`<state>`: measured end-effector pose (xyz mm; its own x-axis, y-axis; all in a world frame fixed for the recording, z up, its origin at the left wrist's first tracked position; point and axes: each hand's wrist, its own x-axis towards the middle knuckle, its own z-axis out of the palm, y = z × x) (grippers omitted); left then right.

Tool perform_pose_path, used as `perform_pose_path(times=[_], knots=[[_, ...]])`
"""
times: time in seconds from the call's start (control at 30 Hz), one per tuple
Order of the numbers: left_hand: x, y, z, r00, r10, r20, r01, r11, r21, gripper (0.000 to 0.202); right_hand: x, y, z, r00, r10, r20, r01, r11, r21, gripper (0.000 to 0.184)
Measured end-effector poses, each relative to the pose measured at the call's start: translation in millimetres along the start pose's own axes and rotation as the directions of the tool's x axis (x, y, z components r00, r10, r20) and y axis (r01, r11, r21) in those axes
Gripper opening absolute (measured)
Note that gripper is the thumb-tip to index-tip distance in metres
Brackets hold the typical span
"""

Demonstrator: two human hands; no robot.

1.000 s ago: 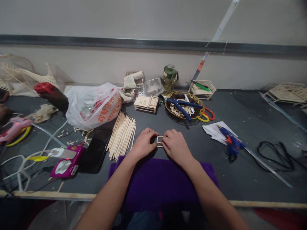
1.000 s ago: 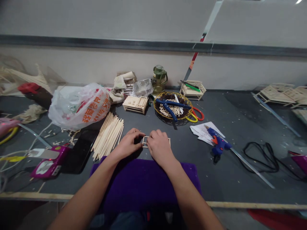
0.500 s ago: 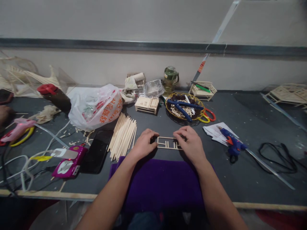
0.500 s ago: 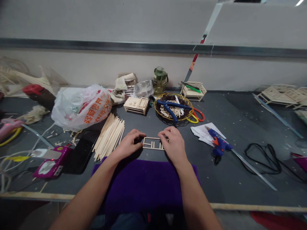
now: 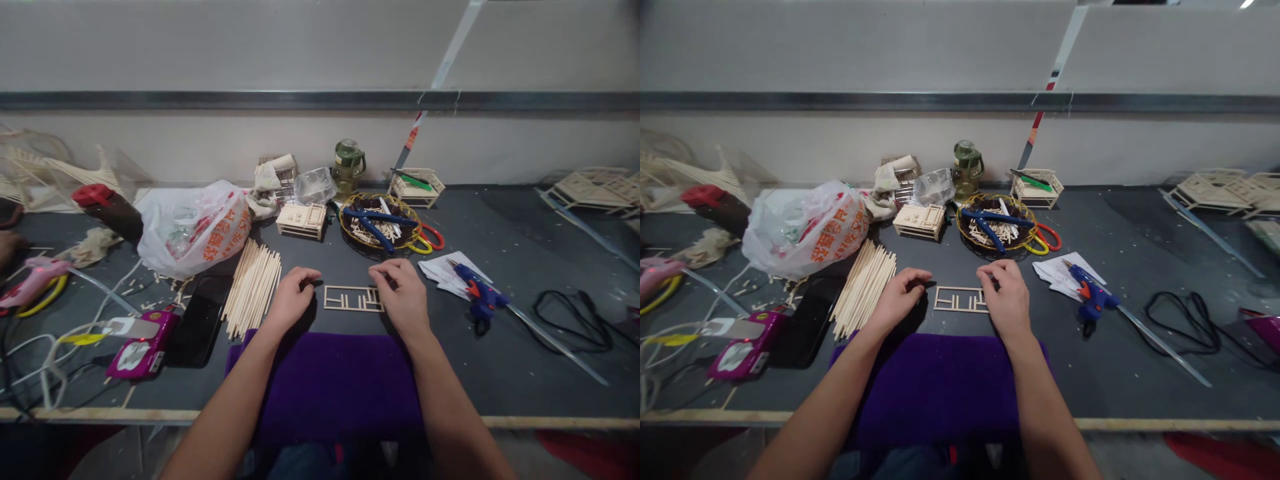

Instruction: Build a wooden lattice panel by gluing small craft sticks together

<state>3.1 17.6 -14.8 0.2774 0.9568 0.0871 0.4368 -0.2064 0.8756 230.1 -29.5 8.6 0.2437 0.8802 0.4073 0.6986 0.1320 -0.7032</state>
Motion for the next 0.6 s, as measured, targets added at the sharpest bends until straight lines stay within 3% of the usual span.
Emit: perform_pose_path(times=[0.13, 0.23, 0.4, 0.6], knots=[[-1.0, 2.6, 0.0, 0.999, 0.034, -0.019, -0.033, 0.999, 0.022, 0.028, -0.2, 1.0, 0.4, 1.000, -0.009, 0.016, 0.009, 1.000, 0.006, 0.020], [-2.9, 8.1, 1.2, 0.998, 0.066, -0.004, -0.066, 0.995, 0.074, 0.022, -2.0, -1.3, 4.9, 0.989, -0.092, 0.115, 0.095, 0.995, -0.027, 0.018], [-5.3, 12.3, 1.8, 0.991, 0.085, 0.102, -0.094, 0.992, 0.087, 0.024, -7.8, -13.8, 16.5, 0.891, -0.243, 0.384, 0.329, 0.928, -0.176, 0.012], [-8.7, 15.7, -0.9, 0.965, 0.130, 0.228, -0.162, 0.978, 0.129, 0.056, -12.0, -25.1, 23.4, 0.802, -0.294, 0.520, 0.491, 0.820, -0.294, 0.011]])
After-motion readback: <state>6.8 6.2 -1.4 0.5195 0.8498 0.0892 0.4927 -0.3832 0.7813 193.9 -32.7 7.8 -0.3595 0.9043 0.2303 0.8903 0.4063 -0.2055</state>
